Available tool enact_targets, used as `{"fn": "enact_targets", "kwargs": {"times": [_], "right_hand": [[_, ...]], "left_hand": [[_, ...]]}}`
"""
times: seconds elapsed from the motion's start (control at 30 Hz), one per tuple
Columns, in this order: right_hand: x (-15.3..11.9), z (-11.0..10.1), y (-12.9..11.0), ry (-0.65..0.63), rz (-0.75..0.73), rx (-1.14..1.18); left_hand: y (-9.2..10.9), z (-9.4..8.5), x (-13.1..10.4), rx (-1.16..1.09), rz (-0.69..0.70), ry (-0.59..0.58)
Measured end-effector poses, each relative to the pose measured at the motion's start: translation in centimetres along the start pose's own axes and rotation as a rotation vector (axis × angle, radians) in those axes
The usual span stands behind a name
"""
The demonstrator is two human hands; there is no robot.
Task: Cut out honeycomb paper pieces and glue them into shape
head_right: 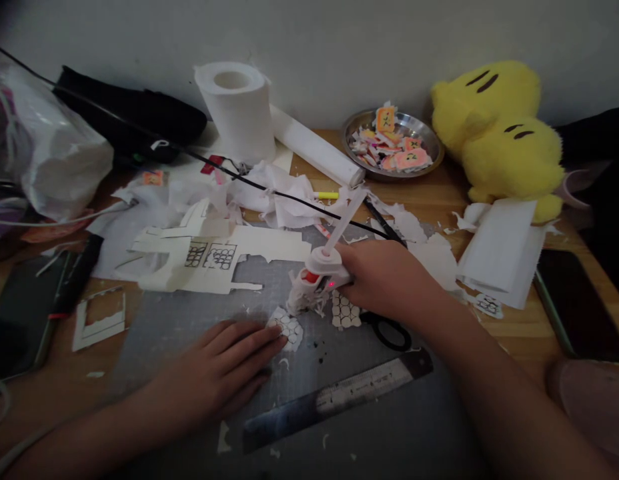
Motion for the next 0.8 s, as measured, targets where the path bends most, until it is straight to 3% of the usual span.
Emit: {"fn": "enact_targets", "kwargs": {"times": [0.8], "right_hand": [[0.12, -0.05, -0.13, 0.002, 0.007, 0.153]], "left_hand": [[-0.05, -0.31, 0.12, -0.006, 0.002, 0.003]]}}
Point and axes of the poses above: each hand's wrist, its own x-axis towards the middle knuckle, its own z-axis out of the palm, y = z × x, the point moved 6 cm from there along x, towards the middle knuckle, and after that the axes turned 2 degrees about x, right-handed, at the moved point
